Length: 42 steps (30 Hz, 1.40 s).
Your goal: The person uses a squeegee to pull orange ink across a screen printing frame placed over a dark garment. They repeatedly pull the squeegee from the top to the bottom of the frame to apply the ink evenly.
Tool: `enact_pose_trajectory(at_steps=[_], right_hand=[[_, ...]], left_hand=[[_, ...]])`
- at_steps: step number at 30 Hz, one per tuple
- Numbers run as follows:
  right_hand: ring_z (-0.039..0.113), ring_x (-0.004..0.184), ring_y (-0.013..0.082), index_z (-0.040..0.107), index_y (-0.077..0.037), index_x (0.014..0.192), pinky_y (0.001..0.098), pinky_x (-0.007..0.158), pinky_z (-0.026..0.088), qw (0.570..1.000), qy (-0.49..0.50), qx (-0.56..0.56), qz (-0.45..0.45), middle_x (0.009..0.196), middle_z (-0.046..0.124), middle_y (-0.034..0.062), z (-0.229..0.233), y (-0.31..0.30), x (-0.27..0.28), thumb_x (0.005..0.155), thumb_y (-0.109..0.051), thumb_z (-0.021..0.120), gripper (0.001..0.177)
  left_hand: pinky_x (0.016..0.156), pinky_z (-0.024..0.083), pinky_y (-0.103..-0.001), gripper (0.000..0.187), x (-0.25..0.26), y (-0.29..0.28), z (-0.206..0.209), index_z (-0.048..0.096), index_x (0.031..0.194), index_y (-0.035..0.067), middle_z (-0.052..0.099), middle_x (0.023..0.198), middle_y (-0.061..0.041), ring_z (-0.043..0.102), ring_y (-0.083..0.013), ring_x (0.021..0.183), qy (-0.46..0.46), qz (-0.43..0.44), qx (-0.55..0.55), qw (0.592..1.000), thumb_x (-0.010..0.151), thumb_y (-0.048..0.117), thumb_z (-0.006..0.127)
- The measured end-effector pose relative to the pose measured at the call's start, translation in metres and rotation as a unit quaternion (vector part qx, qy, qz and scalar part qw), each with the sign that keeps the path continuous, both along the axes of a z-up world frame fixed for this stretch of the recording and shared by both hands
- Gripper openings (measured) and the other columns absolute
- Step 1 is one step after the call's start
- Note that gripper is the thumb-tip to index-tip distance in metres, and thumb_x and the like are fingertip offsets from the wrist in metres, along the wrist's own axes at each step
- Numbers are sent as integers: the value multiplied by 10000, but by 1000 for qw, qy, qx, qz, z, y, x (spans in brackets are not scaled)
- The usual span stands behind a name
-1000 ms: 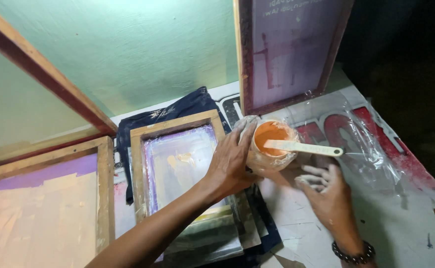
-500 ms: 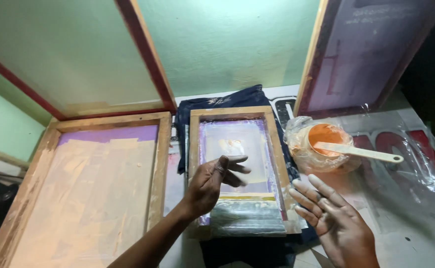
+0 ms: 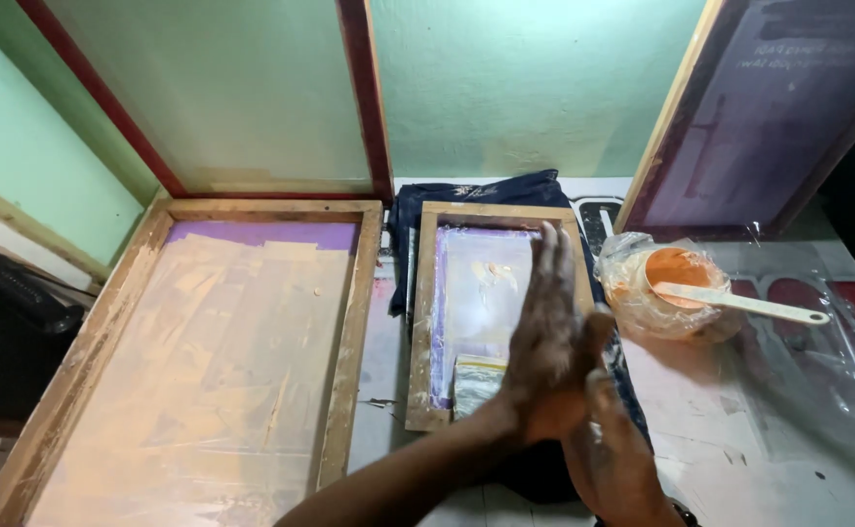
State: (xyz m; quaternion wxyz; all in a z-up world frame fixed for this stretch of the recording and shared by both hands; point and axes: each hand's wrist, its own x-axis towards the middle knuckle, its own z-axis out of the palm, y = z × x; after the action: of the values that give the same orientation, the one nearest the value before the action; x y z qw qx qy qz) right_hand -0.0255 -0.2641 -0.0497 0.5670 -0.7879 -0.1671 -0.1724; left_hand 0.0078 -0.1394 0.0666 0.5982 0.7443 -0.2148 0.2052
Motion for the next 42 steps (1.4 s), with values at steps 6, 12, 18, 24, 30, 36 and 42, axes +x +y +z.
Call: enact_pose_trajectory(at_steps=[6,12,18,24,30,36,42], right_hand=[[706,1300,234,820,-104,1223,415,1054,495,962,207,-25,174,1360,787,103,110,-26,-18,791,-485,703,587],[643,1054,249,791,-176,1136,426,857,581,917,-29,-374,134,1171,752,46,47,-25,16,528,-492,1050,733],[655,1042,267,657,-245,1326,448,798,584,844,-3,-489,222,1223,664,66,23,-16,39,729,-261,912,649],[714,909,295,682,-171,1281,436,733,590,852,-4,-469,232,1134,724,77,48,-16,74,791,-257,809,514],[711,768,329,647,-169,1015,468,624,525,848,-3,-488,209,858,734,77,69,-5,109,835,-52,666,216],[627,592,216,542,-156,1048,391,532,566,859,44,-509,36,775,662,59,80,3,159,965,-388,651,269],[737,770,285,619,-107,1323,417,727,663,858,-66,-499,101,960,745,151,36,30,196,999,-99,598,325]], left_hand=[[1159,219,-701,1070,37,73,4,100,1615,175,-121,1735,-121,97,-366,1602,181,85,53,978,793,859,94],[1129,412,-543,731,7,114,-35,360,1556,177,195,1701,-116,338,-353,1521,166,142,156,963,915,407,628],[1152,371,-549,682,7,124,-69,460,1503,100,288,1653,-203,363,-396,1498,114,111,209,965,914,354,690],[1146,397,-553,571,22,125,-72,503,1451,50,411,1570,-222,452,-404,1437,80,102,200,971,942,257,655],[1084,462,-429,339,19,120,-93,551,1292,53,594,1265,-158,577,-305,1199,68,140,226,962,985,197,559],[993,505,-399,273,15,118,-99,499,1224,-2,564,1151,-166,582,-295,1077,52,160,155,973,988,123,556],[932,488,-449,262,17,116,-110,537,1187,34,580,1088,-179,574,-324,988,60,163,246,954,958,159,571]])
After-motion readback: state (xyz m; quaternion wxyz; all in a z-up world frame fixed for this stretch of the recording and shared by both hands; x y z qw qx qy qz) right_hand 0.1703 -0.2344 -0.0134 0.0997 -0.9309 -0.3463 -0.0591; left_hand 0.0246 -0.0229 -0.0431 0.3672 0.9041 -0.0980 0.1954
